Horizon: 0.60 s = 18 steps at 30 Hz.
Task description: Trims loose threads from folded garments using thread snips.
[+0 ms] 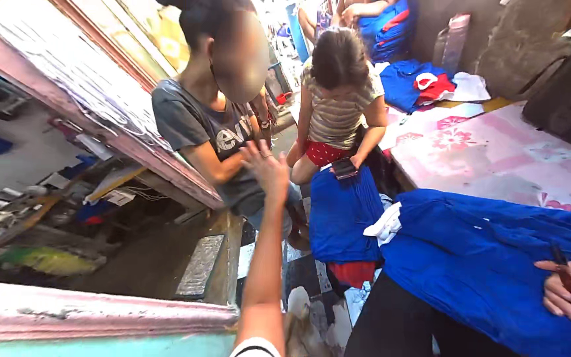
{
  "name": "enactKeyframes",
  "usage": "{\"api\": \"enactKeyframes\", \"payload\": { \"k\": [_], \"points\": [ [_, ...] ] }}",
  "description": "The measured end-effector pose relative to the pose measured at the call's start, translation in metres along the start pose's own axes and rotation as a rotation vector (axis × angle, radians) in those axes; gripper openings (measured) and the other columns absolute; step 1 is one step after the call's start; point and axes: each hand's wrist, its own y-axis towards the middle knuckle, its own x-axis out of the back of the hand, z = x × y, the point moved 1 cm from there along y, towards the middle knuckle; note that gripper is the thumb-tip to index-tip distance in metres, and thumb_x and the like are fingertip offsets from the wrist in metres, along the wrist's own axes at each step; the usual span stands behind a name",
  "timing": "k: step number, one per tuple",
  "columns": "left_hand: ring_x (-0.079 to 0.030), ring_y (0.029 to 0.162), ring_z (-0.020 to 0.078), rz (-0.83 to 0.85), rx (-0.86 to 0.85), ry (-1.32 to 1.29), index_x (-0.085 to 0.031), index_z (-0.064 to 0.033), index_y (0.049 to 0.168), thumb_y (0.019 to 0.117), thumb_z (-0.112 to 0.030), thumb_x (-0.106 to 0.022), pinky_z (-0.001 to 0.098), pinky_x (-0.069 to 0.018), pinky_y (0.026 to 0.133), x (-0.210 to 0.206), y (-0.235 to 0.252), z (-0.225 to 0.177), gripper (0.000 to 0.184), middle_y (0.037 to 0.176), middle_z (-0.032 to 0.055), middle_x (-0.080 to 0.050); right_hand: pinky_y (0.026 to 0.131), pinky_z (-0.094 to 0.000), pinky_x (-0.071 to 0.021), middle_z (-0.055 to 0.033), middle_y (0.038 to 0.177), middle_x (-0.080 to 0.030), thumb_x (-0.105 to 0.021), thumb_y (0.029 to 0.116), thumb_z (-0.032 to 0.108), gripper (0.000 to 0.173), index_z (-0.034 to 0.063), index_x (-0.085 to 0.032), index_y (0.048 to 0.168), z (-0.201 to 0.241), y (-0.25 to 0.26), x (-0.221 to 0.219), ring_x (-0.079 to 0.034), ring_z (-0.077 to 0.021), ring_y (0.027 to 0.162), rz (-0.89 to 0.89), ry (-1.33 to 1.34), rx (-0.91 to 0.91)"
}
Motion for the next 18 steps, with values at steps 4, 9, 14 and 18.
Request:
{"api": "enactKeyframes", "payload": {
  "k": [4, 9, 14, 18],
  "points": [
    [-0.004, 0.156, 0.0493, -0.139, -0.038, 0.276, -0.022, 0.0039, 0.161, 0.1003, -0.031, -0.057, 0.0695, -0.0068, 0.122, -0.008, 0.026, 0.118, 0.078, 0.168, 0.0297, -0.008, 0.047, -0.0190, -0.0448, 0.0120, 0.059, -0.051, -0.018, 0.1116, 0.023, 0.044, 0.0074, -0.059, 0.110, 0.014, -0.011, -0.012, -0.048, -0.0027, 0.045, -0.050, -0.008, 0.008],
    [-0.023, 0.155, 0.0407, -0.076, -0.112, 0.362, -0.035, 0.0060, 0.156, 0.1079, -0.007, -0.034, 0.0589, -0.0125, 0.126, 0.006, -0.004, 0.161, 0.050, 0.164, 0.0259, -0.030, 0.042, -0.0179, -0.0436, 0.0136, 0.053, -0.048, -0.023, 0.1126, 0.032, 0.047, 0.0120, -0.065, 0.107, -0.008, 0.000, -0.003, -0.044, -0.0003, 0.040, -0.075, 0.013, 0.072],
    [-0.058, 0.128, 0.0467, 0.286, 0.221, 0.283, -0.062, 0.0069, 0.133, 0.1091, -0.016, -0.037, 0.0599, -0.0421, 0.109, 0.038, -0.017, 0.082, 0.041, 0.138, 0.0331, -0.057, 0.047, -0.0189, -0.0436, 0.0112, 0.058, -0.045, -0.028, 0.1136, 0.029, 0.040, 0.0086, -0.062, 0.109, 0.013, -0.015, -0.012, -0.043, -0.0019, 0.045, -0.087, -0.032, -0.015],
    [-0.074, 0.093, 0.0321, 1.211, -0.272, -0.401, -0.052, -0.0031, 0.148, 0.1033, -0.025, -0.058, 0.0504, -0.0603, 0.083, 0.058, -0.061, -0.008, 0.050, 0.122, 0.0219, -0.070, 0.048, -0.0183, -0.0408, 0.0096, 0.062, -0.047, -0.027, 0.1138, 0.034, 0.043, 0.0090, -0.062, 0.110, 0.023, -0.028, -0.008, -0.042, -0.0023, 0.048, -0.084, 0.000, -0.097]
  ]
}}
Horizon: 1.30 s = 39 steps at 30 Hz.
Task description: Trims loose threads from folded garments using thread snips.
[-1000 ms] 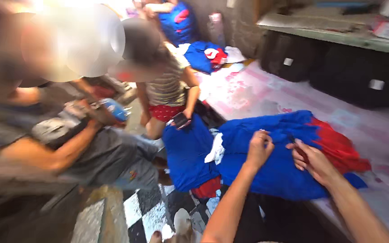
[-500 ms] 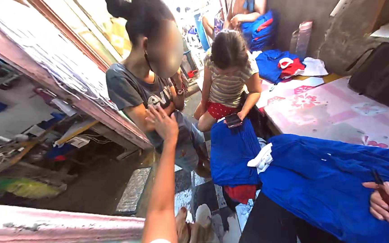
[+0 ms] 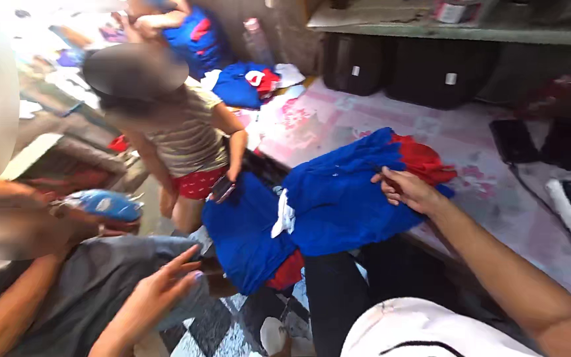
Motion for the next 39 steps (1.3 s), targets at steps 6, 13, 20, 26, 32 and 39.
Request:
{"api": "enactKeyframes", "payload": {
  "k": [6, 13, 20, 26, 32, 39],
  "points": [
    [-0.069, 0.116, 0.0204, 0.188, -0.693, 0.002, -0.062, -0.0008, 0.138, 0.1034, -0.026, -0.058, 0.0396, -0.0530, 0.104, -0.120, 0.077, -0.153, 0.044, 0.127, 0.0137, -0.071, 0.048, -0.0172, -0.0402, 0.0083, 0.064, -0.048, -0.023, 0.1138, 0.038, 0.047, 0.0105, -0.061, 0.114, 0.009, -0.012, -0.004, -0.043, -0.0021, 0.049, 0.030, 0.043, 0.064],
    [-0.070, 0.100, 0.0322, -0.150, -0.482, -0.157, -0.069, 0.0037, 0.124, 0.0992, -0.012, -0.065, 0.0469, -0.0559, 0.093, -0.231, 0.182, -0.223, 0.029, 0.111, 0.0233, -0.069, 0.046, -0.0169, -0.0386, 0.0087, 0.062, -0.046, -0.025, 0.1140, 0.036, 0.044, 0.0093, -0.061, 0.110, 0.004, -0.019, 0.000, -0.042, -0.0022, 0.047, 0.024, 0.087, -0.047],
    [-0.069, 0.096, 0.0295, -0.214, -0.444, -0.177, -0.074, 0.0036, 0.103, 0.0974, -0.005, -0.063, 0.0428, -0.0568, 0.091, -0.258, 0.204, -0.223, 0.016, 0.106, 0.0205, -0.069, 0.041, -0.0156, -0.0339, 0.0094, 0.058, -0.041, -0.026, 0.1139, 0.037, 0.046, 0.0089, -0.062, 0.106, 0.012, 0.005, -0.014, -0.036, -0.0008, 0.042, 0.043, 0.106, -0.099],
    [-0.070, 0.079, 0.0210, -0.363, -0.587, -0.286, -0.073, 0.0064, 0.097, 0.0934, -0.002, -0.063, 0.0320, -0.0596, 0.075, -0.275, 0.204, -0.206, 0.014, 0.092, 0.0179, -0.070, 0.038, -0.0155, -0.0282, 0.0107, 0.053, -0.035, -0.032, 0.1129, 0.040, 0.046, 0.0100, -0.063, 0.098, -0.001, 0.025, -0.020, -0.030, 0.0001, 0.039, 0.039, 0.144, -0.213],
    [-0.068, 0.073, 0.0176, -0.505, -0.651, -0.274, -0.072, 0.0047, 0.091, 0.0887, -0.001, -0.065, 0.0283, -0.0585, 0.069, -0.286, 0.200, -0.200, 0.009, 0.086, 0.0146, -0.069, 0.037, -0.0153, -0.0262, 0.0116, 0.052, -0.034, -0.031, 0.1128, 0.041, 0.046, 0.0121, -0.062, 0.094, -0.004, 0.035, -0.027, -0.028, 0.0008, 0.038, 0.073, 0.176, -0.202],
    [-0.068, 0.073, 0.0181, -0.524, -0.677, -0.285, -0.072, 0.0046, 0.089, 0.0877, 0.001, -0.064, 0.0270, -0.0572, 0.068, -0.291, 0.199, -0.199, 0.009, 0.085, 0.0152, -0.069, 0.038, -0.0154, -0.0244, 0.0123, 0.051, -0.033, -0.037, 0.1123, 0.037, 0.041, 0.0114, -0.064, 0.093, -0.005, 0.038, -0.030, -0.026, 0.0013, 0.038, -0.004, 0.169, -0.173]
  ]
}}
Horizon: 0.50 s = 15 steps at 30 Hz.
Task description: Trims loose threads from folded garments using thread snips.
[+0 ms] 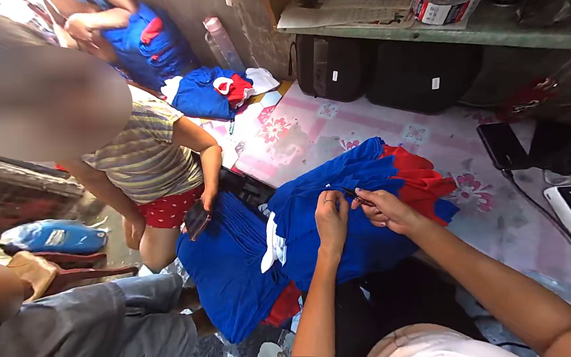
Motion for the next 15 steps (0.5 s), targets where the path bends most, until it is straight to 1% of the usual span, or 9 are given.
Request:
{"api": "enactKeyframes", "payload": {
  "k": [5, 9, 11, 13, 14, 15],
  "points": [
    [-0.067, 0.072, 0.0161, -0.015, -0.008, -0.012, -0.072, 0.0043, 0.089, 0.0876, 0.001, -0.064, 0.0251, -0.0566, 0.067, -0.002, 0.000, 0.001, 0.009, 0.084, 0.0141, -0.069, 0.038, -0.0151, -0.0245, 0.0123, 0.051, -0.032, -0.039, 0.1123, 0.034, 0.038, 0.0110, -0.063, 0.094, -0.003, 0.002, 0.000, -0.026, 0.0014, 0.038, -0.025, 0.024, 0.016],
    [-0.066, 0.072, 0.0154, -0.036, 0.024, 0.024, -0.071, 0.0040, 0.089, 0.0876, 0.000, -0.063, 0.0249, -0.0561, 0.067, 0.004, -0.002, 0.002, 0.008, 0.084, 0.0129, -0.067, 0.038, -0.0152, -0.0248, 0.0121, 0.051, -0.031, -0.037, 0.1126, 0.035, 0.039, 0.0110, -0.062, 0.093, -0.001, 0.001, 0.002, -0.026, 0.0010, 0.038, -0.007, 0.043, 0.022],
    [-0.067, 0.075, 0.0188, -0.029, 0.077, 0.086, -0.070, 0.0047, 0.089, 0.0885, -0.001, -0.063, 0.0287, -0.0573, 0.069, 0.015, -0.005, 0.002, 0.009, 0.087, 0.0147, -0.068, 0.038, -0.0147, -0.0250, 0.0123, 0.051, -0.031, -0.033, 0.1131, 0.036, 0.042, 0.0108, -0.062, 0.094, 0.003, -0.002, 0.005, -0.027, 0.0015, 0.038, 0.015, 0.044, 0.048],
    [-0.067, 0.077, 0.0236, -0.032, 0.158, 0.158, -0.070, 0.0058, 0.090, 0.0893, 0.000, -0.063, 0.0345, -0.0578, 0.070, 0.028, -0.008, 0.003, 0.010, 0.088, 0.0169, -0.068, 0.038, -0.0146, -0.0261, 0.0124, 0.052, -0.033, -0.030, 0.1133, 0.037, 0.045, 0.0103, -0.063, 0.096, 0.008, -0.003, 0.011, -0.027, 0.0016, 0.038, 0.024, 0.023, 0.096],
    [-0.068, 0.080, 0.0265, -0.029, 0.207, 0.196, -0.070, 0.0062, 0.092, 0.0903, -0.001, -0.062, 0.0381, -0.0583, 0.072, 0.035, -0.010, 0.002, 0.011, 0.090, 0.0181, -0.068, 0.038, -0.0148, -0.0269, 0.0124, 0.052, -0.034, -0.029, 0.1134, 0.037, 0.046, 0.0104, -0.064, 0.097, 0.009, -0.003, 0.015, -0.028, 0.0015, 0.039, 0.028, 0.001, 0.116],
    [-0.069, 0.087, 0.0304, -0.007, 0.264, 0.221, -0.070, 0.0067, 0.098, 0.0924, -0.002, -0.061, 0.0420, -0.0585, 0.078, 0.042, -0.011, 0.000, 0.014, 0.096, 0.0201, -0.068, 0.039, -0.0152, -0.0285, 0.0122, 0.052, -0.035, -0.028, 0.1134, 0.037, 0.047, 0.0102, -0.064, 0.099, 0.009, -0.002, 0.019, -0.029, 0.0011, 0.039, 0.032, -0.030, 0.139]
  ]
}}
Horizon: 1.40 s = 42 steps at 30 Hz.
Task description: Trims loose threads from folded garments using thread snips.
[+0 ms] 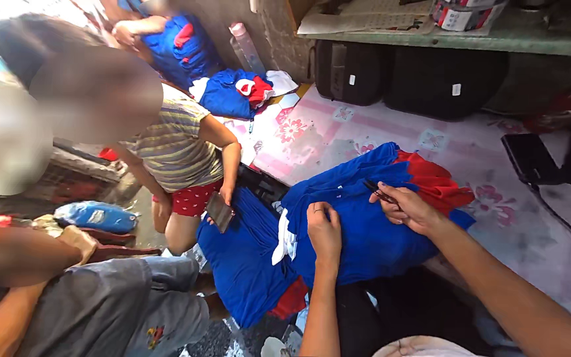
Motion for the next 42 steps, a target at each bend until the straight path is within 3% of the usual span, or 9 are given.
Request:
{"api": "enactKeyframes", "payload": {
  "k": [4, 11, 14, 16, 17, 21, 25, 38, 42],
  "points": [
    [-0.059, 0.125, 0.0404, 0.170, 0.138, 0.022, -0.065, 0.0055, 0.128, 0.0995, -0.012, -0.059, 0.0501, -0.0480, 0.107, 0.030, 0.002, -0.012, 0.034, 0.130, 0.0256, -0.064, 0.040, -0.0182, -0.0336, 0.0111, 0.052, -0.039, -0.026, 0.1134, 0.035, 0.050, 0.0083, -0.067, 0.105, -0.009, 0.011, 0.005, -0.033, -0.0012, 0.039, 0.050, -0.128, 0.071],
    [-0.056, 0.131, 0.0376, 0.299, 0.023, 0.042, -0.071, 0.0012, 0.122, 0.1012, -0.025, -0.063, 0.0527, -0.0437, 0.110, 0.094, 0.010, -0.051, 0.034, 0.136, 0.0220, -0.063, 0.040, -0.0173, -0.0349, 0.0110, 0.051, -0.040, -0.026, 0.1134, 0.032, 0.049, 0.0065, -0.067, 0.104, -0.017, 0.011, 0.010, -0.035, -0.0005, 0.039, 0.080, -0.073, 0.130],
    [-0.056, 0.131, 0.0379, -0.133, -0.082, 0.093, -0.067, 0.0045, 0.127, 0.0958, -0.027, -0.070, 0.0500, -0.0452, 0.111, 0.154, -0.001, -0.076, 0.045, 0.137, 0.0271, -0.060, 0.041, -0.0173, -0.0380, 0.0130, 0.051, -0.041, -0.025, 0.1131, 0.034, 0.049, 0.0092, -0.067, 0.103, -0.021, 0.004, 0.014, -0.037, 0.0004, 0.039, 0.108, -0.119, 0.161],
    [-0.037, 0.148, 0.0332, -0.461, -0.115, 0.155, -0.045, 0.0042, 0.149, 0.1026, -0.033, -0.061, 0.0462, -0.0321, 0.121, 0.192, -0.001, -0.084, 0.062, 0.158, 0.0255, -0.040, 0.041, -0.0175, -0.0379, 0.0129, 0.052, -0.041, -0.026, 0.1134, 0.034, 0.049, 0.0086, -0.066, 0.104, -0.025, 0.007, 0.016, -0.037, -0.0002, 0.039, 0.111, -0.115, 0.160],
    [-0.025, 0.154, 0.0316, -0.471, -0.115, 0.184, -0.033, 0.0039, 0.156, 0.1069, -0.036, -0.051, 0.0451, -0.0231, 0.126, 0.202, 0.002, -0.085, 0.066, 0.164, 0.0245, -0.028, 0.041, -0.0174, -0.0373, 0.0129, 0.052, -0.040, -0.025, 0.1134, 0.033, 0.049, 0.0086, -0.066, 0.104, -0.021, 0.011, 0.014, -0.036, -0.0002, 0.040, 0.111, -0.116, 0.171],
    [-0.032, 0.152, 0.0378, 0.130, -0.071, 0.052, -0.046, 0.0062, 0.149, 0.1001, -0.031, -0.065, 0.0589, -0.0175, 0.126, 0.127, -0.023, -0.070, 0.064, 0.158, 0.0233, -0.043, 0.041, -0.0168, -0.0371, 0.0130, 0.052, -0.040, -0.023, 0.1133, 0.033, 0.051, 0.0083, -0.066, 0.104, -0.023, 0.007, 0.015, -0.036, 0.0000, 0.040, 0.124, -0.123, 0.178],
    [-0.037, 0.149, 0.0389, 0.525, -0.042, -0.047, -0.057, 0.0035, 0.142, 0.1007, -0.030, -0.064, 0.0542, -0.0192, 0.126, 0.075, -0.029, -0.077, 0.054, 0.152, 0.0236, -0.050, 0.043, -0.0155, -0.0359, 0.0128, 0.054, -0.042, -0.023, 0.1136, 0.030, 0.048, 0.0069, -0.064, 0.105, -0.015, -0.005, 0.010, -0.036, 0.0009, 0.041, 0.112, -0.101, 0.137],
    [-0.065, 0.117, 0.0371, 0.273, -0.052, 0.014, -0.071, -0.0013, 0.125, 0.1011, -0.014, -0.061, 0.0489, -0.0529, 0.099, -0.025, 0.022, -0.034, 0.029, 0.125, 0.0228, -0.066, 0.042, -0.0166, -0.0331, 0.0100, 0.056, -0.039, -0.031, 0.1136, 0.036, 0.045, 0.0071, -0.064, 0.103, -0.006, -0.015, -0.009, -0.033, -0.0011, 0.041, 0.031, -0.105, -0.009],
    [-0.068, 0.106, 0.0352, 0.198, -0.087, -0.035, -0.076, 0.0028, 0.103, 0.0978, -0.007, -0.062, 0.0472, -0.0554, 0.095, -0.035, 0.027, -0.021, 0.018, 0.111, 0.0215, -0.070, 0.038, -0.0160, -0.0285, 0.0111, 0.053, -0.035, -0.033, 0.1132, 0.037, 0.046, 0.0068, -0.065, 0.100, -0.009, -0.007, -0.010, -0.029, 0.0000, 0.039, -0.006, -0.073, -0.070]
  ]
}}
